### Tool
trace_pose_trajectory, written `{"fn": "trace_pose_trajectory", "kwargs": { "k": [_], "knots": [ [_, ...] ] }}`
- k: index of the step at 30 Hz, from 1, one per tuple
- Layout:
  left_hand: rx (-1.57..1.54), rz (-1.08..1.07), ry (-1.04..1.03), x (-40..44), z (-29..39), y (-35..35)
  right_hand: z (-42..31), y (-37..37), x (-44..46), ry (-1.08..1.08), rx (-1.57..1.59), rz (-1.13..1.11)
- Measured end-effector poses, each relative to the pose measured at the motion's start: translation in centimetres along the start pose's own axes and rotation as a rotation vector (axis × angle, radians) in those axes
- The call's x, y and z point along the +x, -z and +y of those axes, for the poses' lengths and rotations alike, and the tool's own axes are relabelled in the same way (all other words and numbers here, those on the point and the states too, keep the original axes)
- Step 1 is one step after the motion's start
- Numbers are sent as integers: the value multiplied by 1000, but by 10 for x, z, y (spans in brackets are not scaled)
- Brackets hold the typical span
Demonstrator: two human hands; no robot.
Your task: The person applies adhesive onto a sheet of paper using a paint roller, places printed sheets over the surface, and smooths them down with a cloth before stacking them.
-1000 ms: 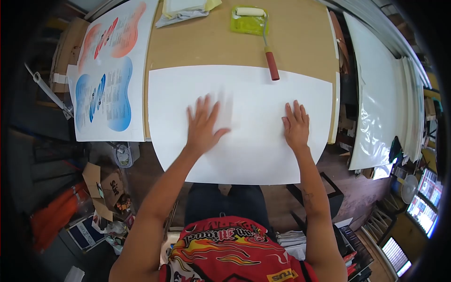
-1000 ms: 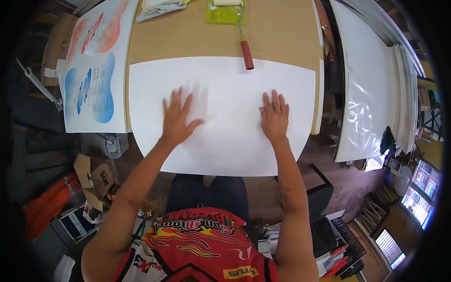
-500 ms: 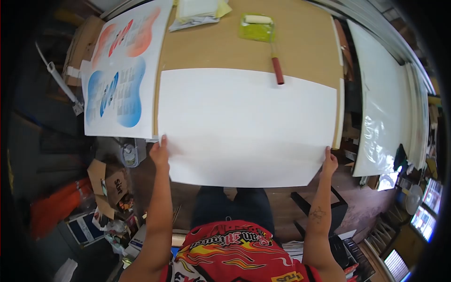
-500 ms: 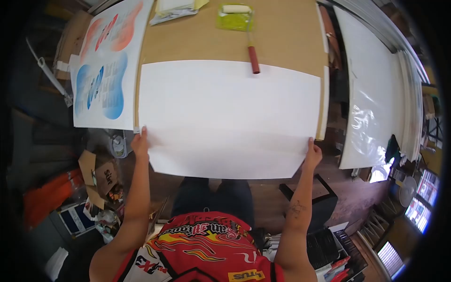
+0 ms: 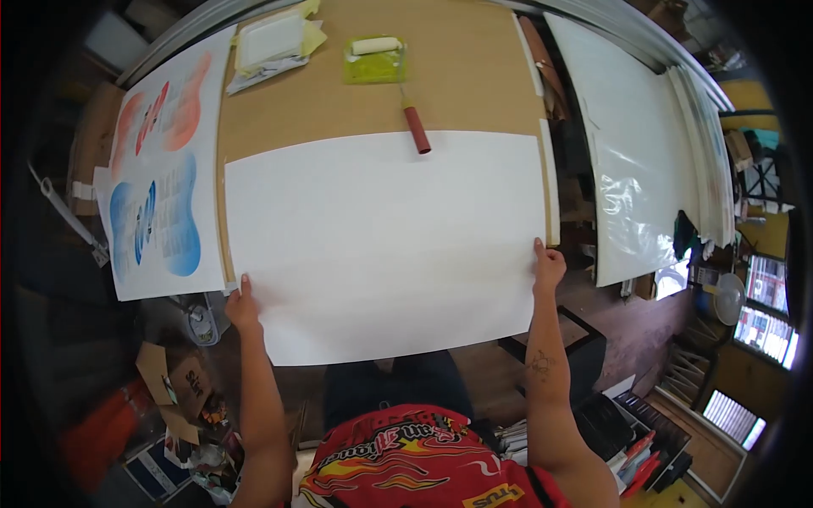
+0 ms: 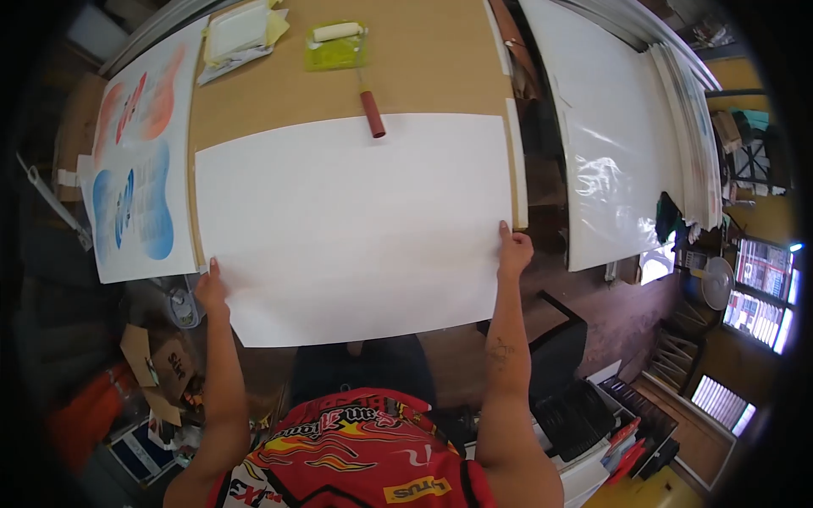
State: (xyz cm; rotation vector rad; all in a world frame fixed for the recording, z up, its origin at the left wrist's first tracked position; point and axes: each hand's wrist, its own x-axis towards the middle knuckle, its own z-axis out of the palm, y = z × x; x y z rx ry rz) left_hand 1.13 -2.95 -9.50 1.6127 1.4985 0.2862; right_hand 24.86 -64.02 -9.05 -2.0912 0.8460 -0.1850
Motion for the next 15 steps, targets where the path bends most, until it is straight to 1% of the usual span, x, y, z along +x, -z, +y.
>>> {"fn": "trace_pose_trajectory", "kwargs": {
  "k": [3, 6, 9, 12, 15],
  "knots": [
    [-37, 40, -1, -1, 2, -3, -7, -2, -3, 3, 12, -2],
    [-48, 5, 6, 0, 6, 2, -8, -6, -4, -21, 6, 11],
    [-16, 21, 1, 1, 5, 2, -14, -4, -8, -37, -19, 19],
    [-25, 53, 28, 0, 3, -2, -16, -4, -10, -11, -30, 30],
    [-64, -46, 44, -2, 3, 6, -22, -3, -11, 2, -177, 70]
  ]
}}
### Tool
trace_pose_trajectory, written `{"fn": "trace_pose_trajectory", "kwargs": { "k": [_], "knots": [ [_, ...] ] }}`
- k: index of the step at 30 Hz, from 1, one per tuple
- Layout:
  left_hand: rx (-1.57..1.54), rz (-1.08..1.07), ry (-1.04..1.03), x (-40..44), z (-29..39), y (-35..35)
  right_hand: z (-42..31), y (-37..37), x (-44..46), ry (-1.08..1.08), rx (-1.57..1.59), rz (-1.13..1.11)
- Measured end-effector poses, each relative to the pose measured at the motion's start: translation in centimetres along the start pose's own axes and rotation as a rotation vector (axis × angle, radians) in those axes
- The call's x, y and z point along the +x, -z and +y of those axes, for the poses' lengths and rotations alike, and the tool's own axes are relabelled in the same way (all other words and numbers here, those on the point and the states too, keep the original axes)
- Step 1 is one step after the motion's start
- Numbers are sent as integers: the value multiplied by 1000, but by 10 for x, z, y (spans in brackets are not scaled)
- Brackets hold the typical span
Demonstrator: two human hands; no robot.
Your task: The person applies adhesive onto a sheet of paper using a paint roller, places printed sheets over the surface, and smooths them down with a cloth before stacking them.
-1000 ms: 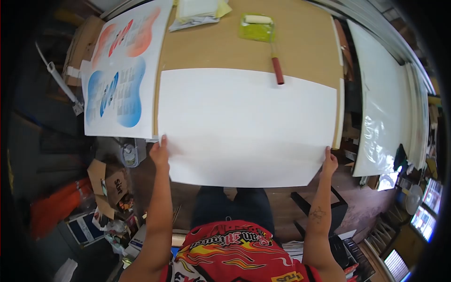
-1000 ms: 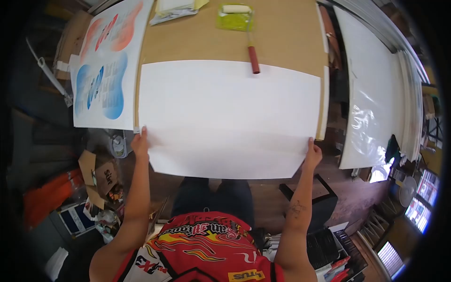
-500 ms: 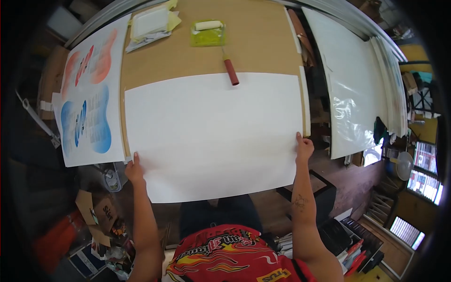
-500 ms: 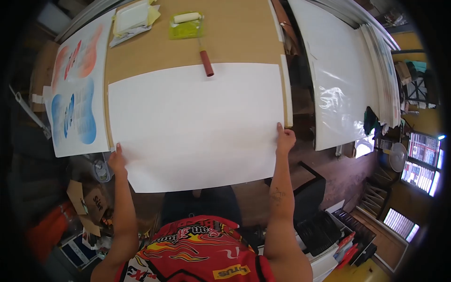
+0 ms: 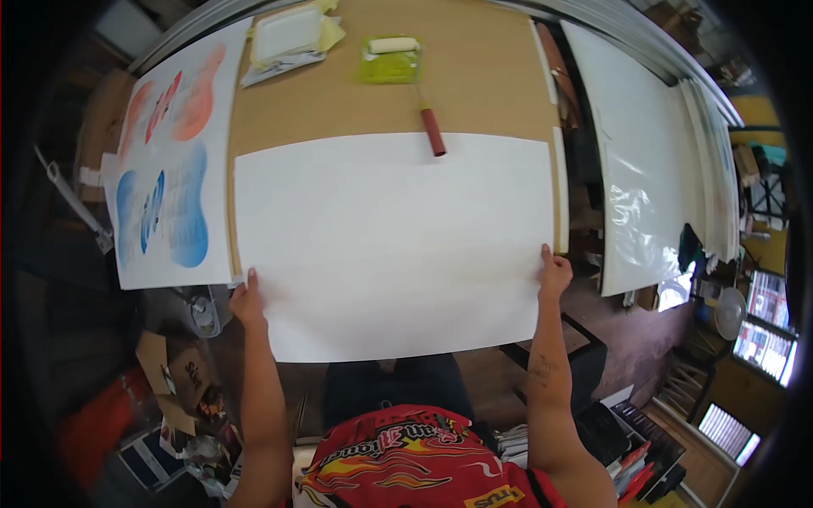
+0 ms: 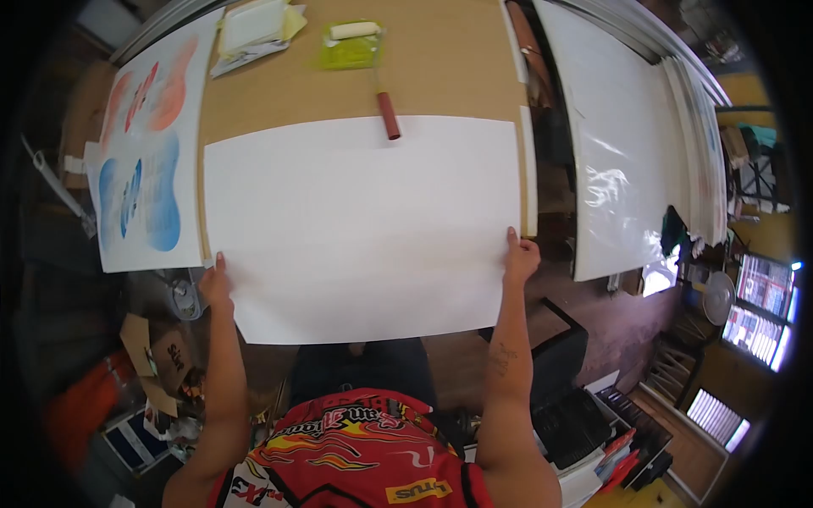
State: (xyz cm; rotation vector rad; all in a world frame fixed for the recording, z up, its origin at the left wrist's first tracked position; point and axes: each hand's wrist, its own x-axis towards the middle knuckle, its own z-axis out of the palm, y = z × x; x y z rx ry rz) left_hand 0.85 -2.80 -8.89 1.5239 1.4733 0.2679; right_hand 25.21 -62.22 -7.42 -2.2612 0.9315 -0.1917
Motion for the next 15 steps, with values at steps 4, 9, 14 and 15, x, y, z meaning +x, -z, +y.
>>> {"fn": "trace_pose_trajectory", "kwargs": {
  "k": [4, 9, 14, 15],
  "knots": [
    [150, 240, -233, -8, -6, -7, 9, -1, 6, -85, 22, -89],
    [604, 162, -1002, -100, 55, -33, -51, -10, -32, 451, -184, 82],
    [819, -193, -1106, -86, 114, -94, -227, -113, -89, 746, 69, -325],
    [843, -220, -1109, -82, 110, -100, -266, -118, -103, 666, -8, -449]
  ]
}}
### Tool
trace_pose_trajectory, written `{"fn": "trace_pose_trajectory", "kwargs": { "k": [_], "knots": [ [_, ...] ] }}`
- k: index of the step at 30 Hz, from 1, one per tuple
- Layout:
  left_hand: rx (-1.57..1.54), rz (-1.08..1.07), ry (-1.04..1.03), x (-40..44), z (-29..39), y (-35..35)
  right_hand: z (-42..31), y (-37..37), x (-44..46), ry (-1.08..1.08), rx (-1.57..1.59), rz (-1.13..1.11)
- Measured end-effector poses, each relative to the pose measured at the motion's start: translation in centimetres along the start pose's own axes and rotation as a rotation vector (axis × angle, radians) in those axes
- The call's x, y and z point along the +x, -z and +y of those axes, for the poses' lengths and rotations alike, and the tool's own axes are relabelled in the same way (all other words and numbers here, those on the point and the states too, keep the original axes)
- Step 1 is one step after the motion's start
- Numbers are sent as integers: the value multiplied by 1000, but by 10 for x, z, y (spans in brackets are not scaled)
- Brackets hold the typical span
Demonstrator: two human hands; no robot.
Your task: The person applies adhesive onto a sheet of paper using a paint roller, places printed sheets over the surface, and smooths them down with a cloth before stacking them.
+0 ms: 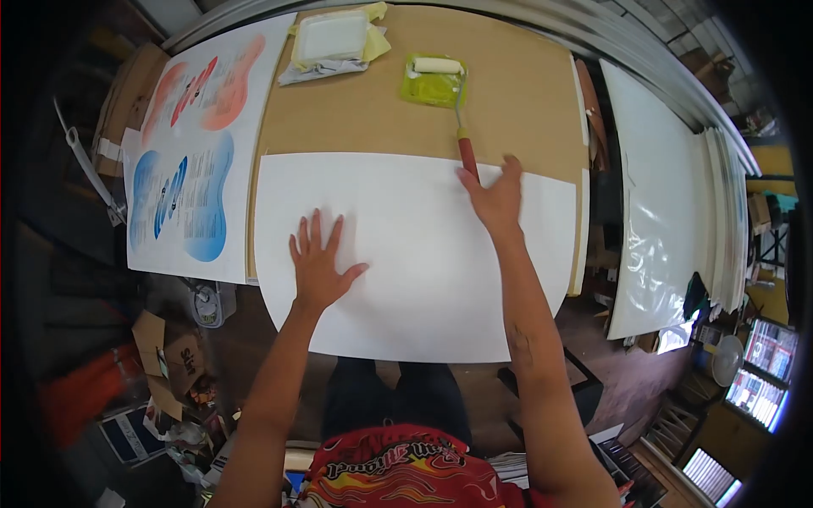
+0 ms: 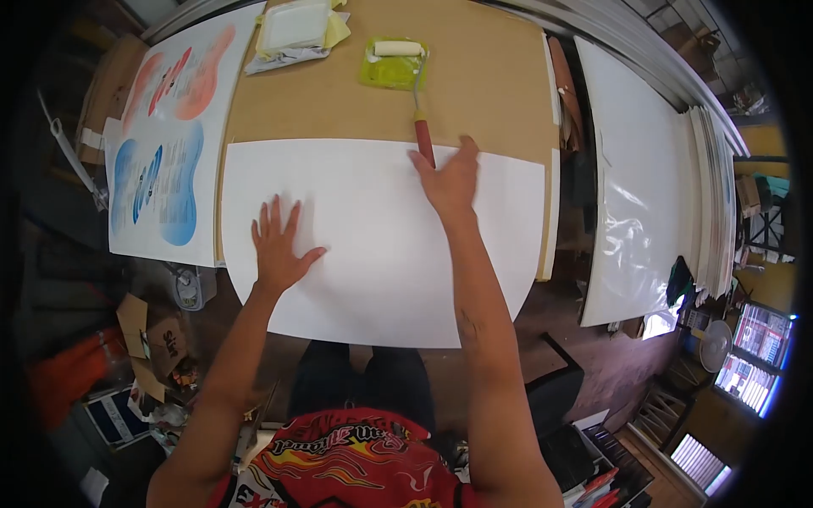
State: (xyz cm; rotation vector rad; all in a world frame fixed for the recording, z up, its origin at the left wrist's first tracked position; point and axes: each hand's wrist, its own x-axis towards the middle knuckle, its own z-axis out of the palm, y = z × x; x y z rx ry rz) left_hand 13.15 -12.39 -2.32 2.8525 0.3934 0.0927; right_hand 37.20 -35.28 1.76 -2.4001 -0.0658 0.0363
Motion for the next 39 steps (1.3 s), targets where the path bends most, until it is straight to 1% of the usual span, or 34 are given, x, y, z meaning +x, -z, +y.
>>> {"fn": "trace_pose_trajectory", "kwargs": {
  "k": [1, 4, 5, 8, 9, 12, 13, 15, 16, 17, 19, 20, 21, 22, 24, 25, 27, 29, 30, 31, 32, 34, 37, 39],
  "knots": [
    [8, -33, -18, 2, -3, -12, -9, -20, 16, 85, -114, 5],
    [-13, -71, -28, 7, -6, -18, 2, -52, 67, -17, -106, -259],
    [-21, -68, -28, 7, -6, -17, 14, -58, 76, 190, -201, -161],
    [-49, -84, -9, 7, -7, -15, -35, -8, 77, -218, 94, -410],
    [-59, -92, -5, 8, -6, -15, -33, -3, 81, -262, 247, -432],
    [-66, -108, 20, 10, -3, -10, -32, 13, 96, -292, 264, -451],
    [-93, -101, 39, 13, -1, -9, -36, 14, 90, -179, -12, -376],
    [-150, -83, 73, 20, 8, -9, 9, -6, 86, 146, -96, -214],
    [-167, -61, 46, 31, 13, -8, 27, -16, 86, 312, -136, -132],
    [-183, -44, 18, 45, 17, -8, 30, -21, 79, 50, -4, -249],
    [-255, -23, -11, 59, 22, -15, 11, -12, 67, -270, 461, -376],
    [-259, -35, 21, 59, 25, -16, 1, -5, 65, -434, 695, -430],
    [-261, -49, 50, 57, 27, -18, 1, 1, 67, -456, 826, -456],
    [-260, -64, 78, 54, 29, -18, 3, 2, 66, -392, 720, -418],
    [-270, -45, 63, 50, 29, -22, 4, 2, 65, -254, 513, -346],
    [-274, -31, 60, 48, 27, -23, 5, 1, 64, -178, 491, -290],
    [-328, -68, -11, 46, 18, -22, 4, -3, 62, -24, 446, -188],
    [-366, -127, -77, 40, 8, -17, 0, 1, 70, -79, 441, -295],
    [-291, -133, -89, 40, 6, -11, -6, 6, 74, -108, 435, -347],
    [-220, -141, -97, 39, 5, -2, -20, 14, 78, -261, 506, -434],
    [-152, -152, -105, 37, 4, 3, -20, 15, 79, -314, 645, -465],
    [-193, -155, -107, 35, -4, -2, -22, 18, 84, -414, 924, -512],
    [-232, -121, -111, 36, -8, -7, -15, 8, 68, -356, 744, -331],
    [-259, -115, -89, 29, -9, -8, -16, 3, 60, -206, 597, -209]
  ]
}}
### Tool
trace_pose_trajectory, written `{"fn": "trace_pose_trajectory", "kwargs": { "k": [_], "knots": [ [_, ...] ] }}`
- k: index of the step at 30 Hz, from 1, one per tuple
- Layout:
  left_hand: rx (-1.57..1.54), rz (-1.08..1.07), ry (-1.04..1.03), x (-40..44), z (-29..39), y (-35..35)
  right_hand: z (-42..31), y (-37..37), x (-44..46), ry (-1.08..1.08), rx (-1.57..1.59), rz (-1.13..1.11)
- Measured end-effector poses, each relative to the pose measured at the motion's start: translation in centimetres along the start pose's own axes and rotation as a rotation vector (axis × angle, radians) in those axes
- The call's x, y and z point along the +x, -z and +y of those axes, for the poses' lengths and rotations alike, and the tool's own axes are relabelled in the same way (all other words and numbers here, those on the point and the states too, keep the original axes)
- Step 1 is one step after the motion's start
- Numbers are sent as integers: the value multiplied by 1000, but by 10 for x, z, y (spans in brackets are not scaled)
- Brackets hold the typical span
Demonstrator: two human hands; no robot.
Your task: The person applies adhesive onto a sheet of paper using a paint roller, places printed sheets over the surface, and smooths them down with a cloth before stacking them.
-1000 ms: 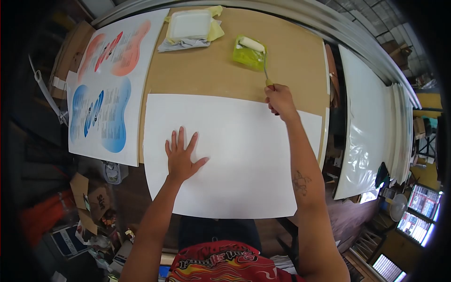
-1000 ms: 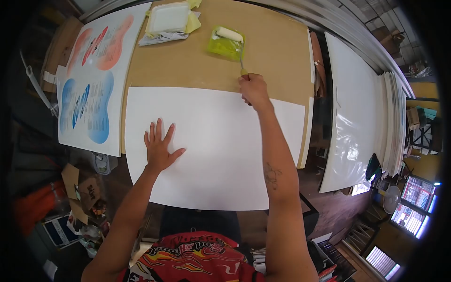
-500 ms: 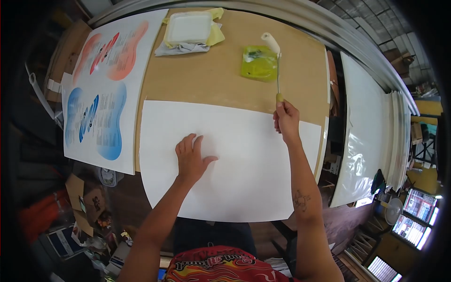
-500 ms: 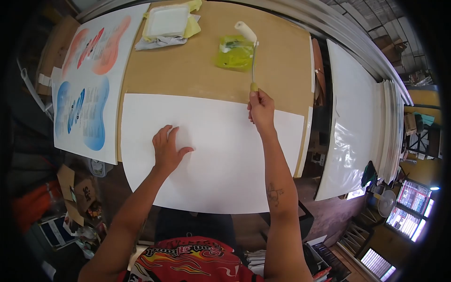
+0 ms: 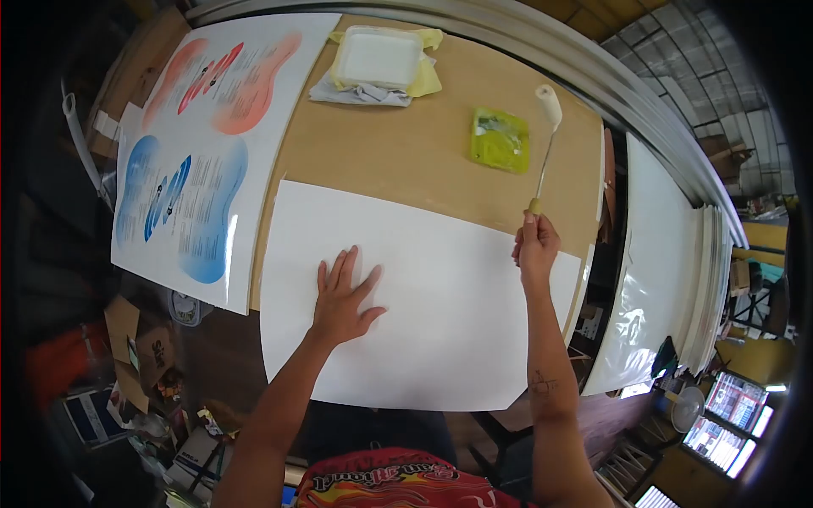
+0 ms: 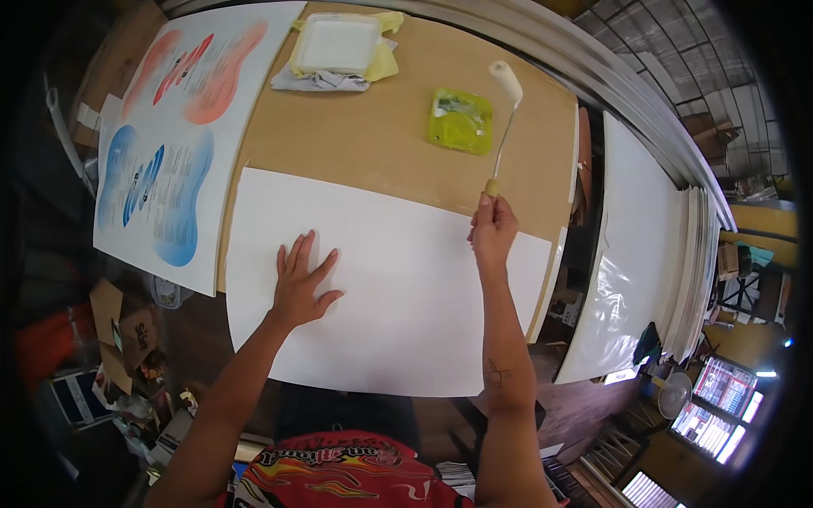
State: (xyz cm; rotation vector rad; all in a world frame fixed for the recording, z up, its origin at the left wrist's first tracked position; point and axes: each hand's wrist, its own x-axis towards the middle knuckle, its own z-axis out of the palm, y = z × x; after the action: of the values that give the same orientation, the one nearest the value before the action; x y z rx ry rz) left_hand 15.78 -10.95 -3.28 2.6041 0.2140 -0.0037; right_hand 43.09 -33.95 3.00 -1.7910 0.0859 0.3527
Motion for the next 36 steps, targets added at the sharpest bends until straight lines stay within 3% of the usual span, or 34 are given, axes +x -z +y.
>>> {"fn": "trace_pose_trajectory", "kwargs": {
  "k": [1, 2, 5, 9, 11, 18, 26, 36],
  "knots": [
    [-18, 3, 12, 0, 0, 0, -3, -5, -4, 86, -70, 47],
    [-32, 12, 22, 2, -1, 0, -9, -5, -8, -28, -106, 43],
    [-54, 20, 35, 1, -4, -2, -11, -31, 12, 333, -360, 5],
    [-59, 102, 51, -2, -7, -11, -77, -119, 41, 606, -628, -85],
    [17, 122, 65, -7, -4, -14, -97, -147, 59, 520, -827, -164],
    [10, 173, 118, -14, 1, -15, -99, -177, 82, 483, -1027, -227],
    [16, 196, 112, -14, -1, -16, -100, -172, 68, 599, -997, -98],
    [53, 179, 112, -15, -1, -18, -86, -143, 73, 548, -1083, -81]
  ]
}}
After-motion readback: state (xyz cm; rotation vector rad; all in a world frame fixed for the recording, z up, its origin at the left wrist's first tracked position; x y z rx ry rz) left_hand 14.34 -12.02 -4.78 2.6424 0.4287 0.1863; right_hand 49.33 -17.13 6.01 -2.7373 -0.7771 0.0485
